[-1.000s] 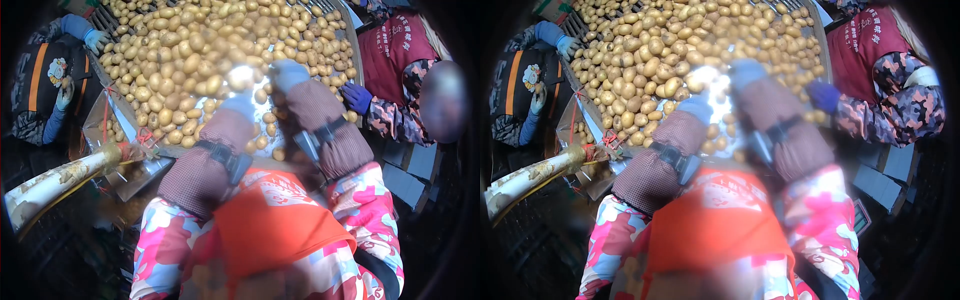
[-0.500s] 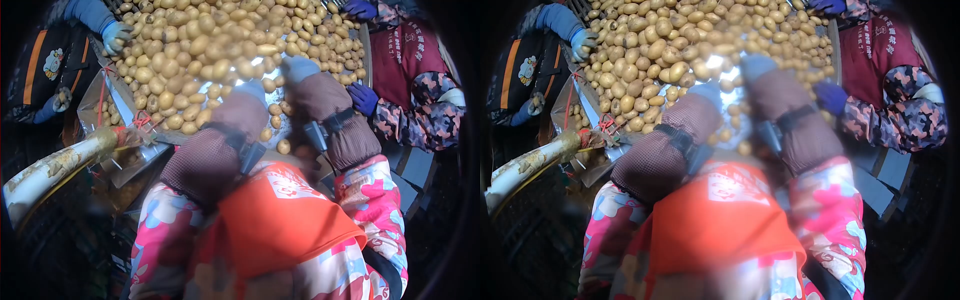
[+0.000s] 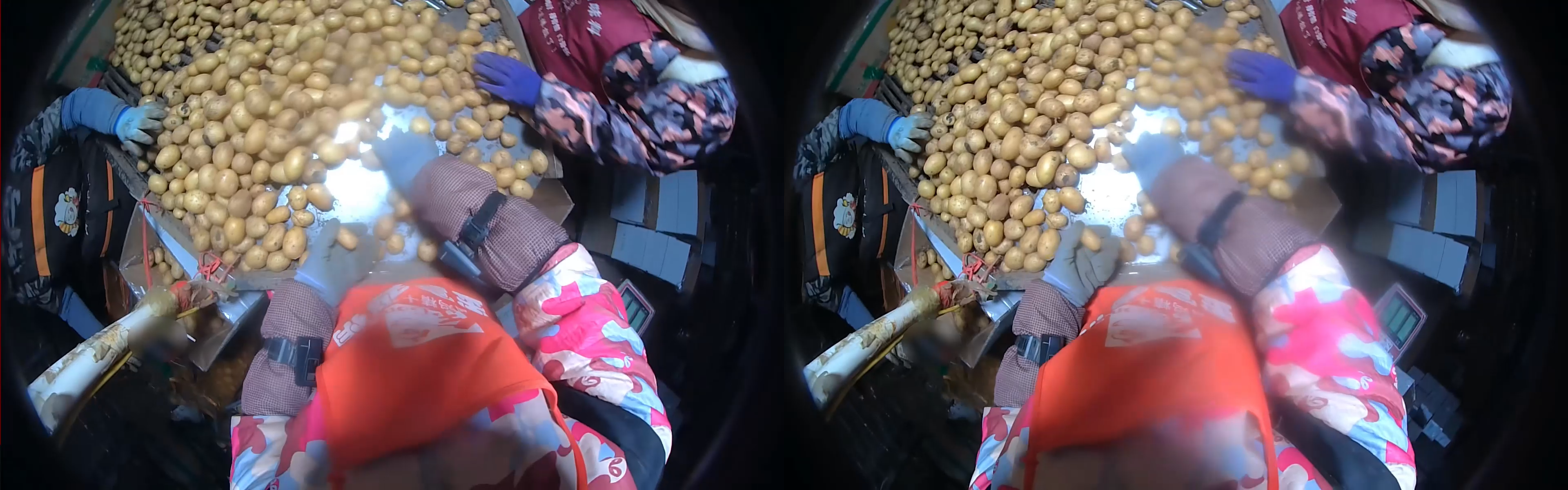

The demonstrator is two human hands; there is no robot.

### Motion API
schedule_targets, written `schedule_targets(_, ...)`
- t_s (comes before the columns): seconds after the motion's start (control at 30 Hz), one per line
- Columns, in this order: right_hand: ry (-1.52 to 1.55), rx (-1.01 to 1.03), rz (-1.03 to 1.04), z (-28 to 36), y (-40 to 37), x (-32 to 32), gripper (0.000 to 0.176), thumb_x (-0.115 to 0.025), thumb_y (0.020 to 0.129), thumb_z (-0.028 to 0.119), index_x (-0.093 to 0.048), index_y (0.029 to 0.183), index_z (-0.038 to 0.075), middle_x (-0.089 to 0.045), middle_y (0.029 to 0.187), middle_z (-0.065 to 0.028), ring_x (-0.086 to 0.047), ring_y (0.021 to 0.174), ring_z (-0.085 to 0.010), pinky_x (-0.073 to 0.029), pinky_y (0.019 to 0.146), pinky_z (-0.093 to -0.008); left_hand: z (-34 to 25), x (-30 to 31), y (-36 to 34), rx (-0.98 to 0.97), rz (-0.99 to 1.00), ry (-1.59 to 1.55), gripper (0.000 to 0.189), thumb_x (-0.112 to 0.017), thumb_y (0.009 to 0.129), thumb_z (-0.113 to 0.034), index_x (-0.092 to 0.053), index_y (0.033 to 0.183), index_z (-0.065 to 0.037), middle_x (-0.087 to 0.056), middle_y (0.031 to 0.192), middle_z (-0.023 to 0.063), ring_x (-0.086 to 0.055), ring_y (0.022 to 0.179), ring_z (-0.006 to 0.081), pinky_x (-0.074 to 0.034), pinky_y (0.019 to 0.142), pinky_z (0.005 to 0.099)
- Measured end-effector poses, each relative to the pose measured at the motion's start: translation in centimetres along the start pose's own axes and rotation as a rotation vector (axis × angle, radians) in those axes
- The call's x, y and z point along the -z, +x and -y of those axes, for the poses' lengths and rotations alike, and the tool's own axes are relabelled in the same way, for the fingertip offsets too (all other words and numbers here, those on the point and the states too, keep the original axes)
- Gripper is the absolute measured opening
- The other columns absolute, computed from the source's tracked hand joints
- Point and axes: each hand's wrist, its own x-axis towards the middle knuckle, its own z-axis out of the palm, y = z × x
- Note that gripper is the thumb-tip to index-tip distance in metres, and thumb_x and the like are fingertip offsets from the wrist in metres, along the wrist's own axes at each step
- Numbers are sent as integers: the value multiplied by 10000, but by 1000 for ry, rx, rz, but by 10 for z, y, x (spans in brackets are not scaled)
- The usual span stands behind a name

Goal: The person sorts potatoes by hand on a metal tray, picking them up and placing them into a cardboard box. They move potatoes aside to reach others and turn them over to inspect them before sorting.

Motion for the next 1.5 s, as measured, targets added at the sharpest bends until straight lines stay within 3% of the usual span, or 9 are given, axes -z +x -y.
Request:
schedule_targets(0.2,807,-536,-111,89,-54,55,310,-621,886,281,-706,1110,85,-692,947,-205,-673,972,-365,-509,899,-458,10,-31,2,-126,42,-439,611,-417,1042,-522,-458,1409,-35,-463,1483,194,-440,1389,339,-365,1158,515)
schedule_targets(0.4,632,216,-76,104,-94,47,470,-637,862,242,-607,1305,88,-641,1066,-173,-601,1025,-404,-452,938,-483,51,33,50,-109,634,-732,598,-352,1066,-506,-430,1481,-82,-420,1549,156,-385,1444,318,-291,1209,516)
schedule_targets(0.5,752,290,3,94,-99,65,534,-622,925,264,-526,1408,56,-623,1195,-159,-593,1067,-370,-453,936,-479,70,43,60,-581,222,524,551,-400,1062,-464,-477,1437,-68,-493,1474,154,-465,1373,290,-353,1169,503)
schedule_targets(0.67,1694,-756,-183,62,-113,74,478,-493,1062,255,-462,1466,0,-640,1267,-119,-627,1039,-160,-529,841,-324,65,40,48,-262,246,399,544,-495,1016,-430,-481,1425,-72,-543,1366,132,-530,1266,269,-426,1090,432)
schedule_targets(0.77,974,-448,-15,30,-109,36,443,-540,1012,194,-508,1445,111,-652,1231,-157,-655,1023,-252,-541,848,-393,51,18,39,34,480,-490,443,-460,1059,-361,-544,1335,-26,-627,1231,135,-603,1140,227,-502,999,385)
schedule_targets(0.93,198,-48,244,33,-70,8,513,-596,927,176,-482,1427,202,-620,1202,-188,-651,1026,-373,-540,834,-464,44,7,8,30,123,-433,676,-667,878,-532,-506,1354,-81,-543,1248,121,-541,1161,297,-473,1010,539)
schedule_targets(1.13,350,-109,360,20,-45,0,413,-645,930,191,-575,1337,187,-663,1072,-158,-675,956,-328,-551,812,-421,25,9,-13,13,142,-556,420,-531,1018,-404,-515,1279,-74,-557,1224,100,-544,1237,301,-479,1049,524)
schedule_targets(1.27,1011,-466,100,14,-53,11,216,-588,938,230,-692,1105,141,-711,1053,-173,-691,978,-357,-554,825,-466,23,-11,-37,-388,73,361,369,-501,1043,-353,-517,1273,-65,-572,1177,75,-537,1262,298,-478,1060,516)
schedule_targets(1.5,-106,21,286,41,-109,2,496,-653,929,292,-500,1396,221,-641,1229,-185,-661,1012,-420,-539,844,-504,46,54,10,-91,322,-337,321,-522,1039,-295,-563,1253,-59,-585,1123,66,-589,1144,253,-488,1035,460)
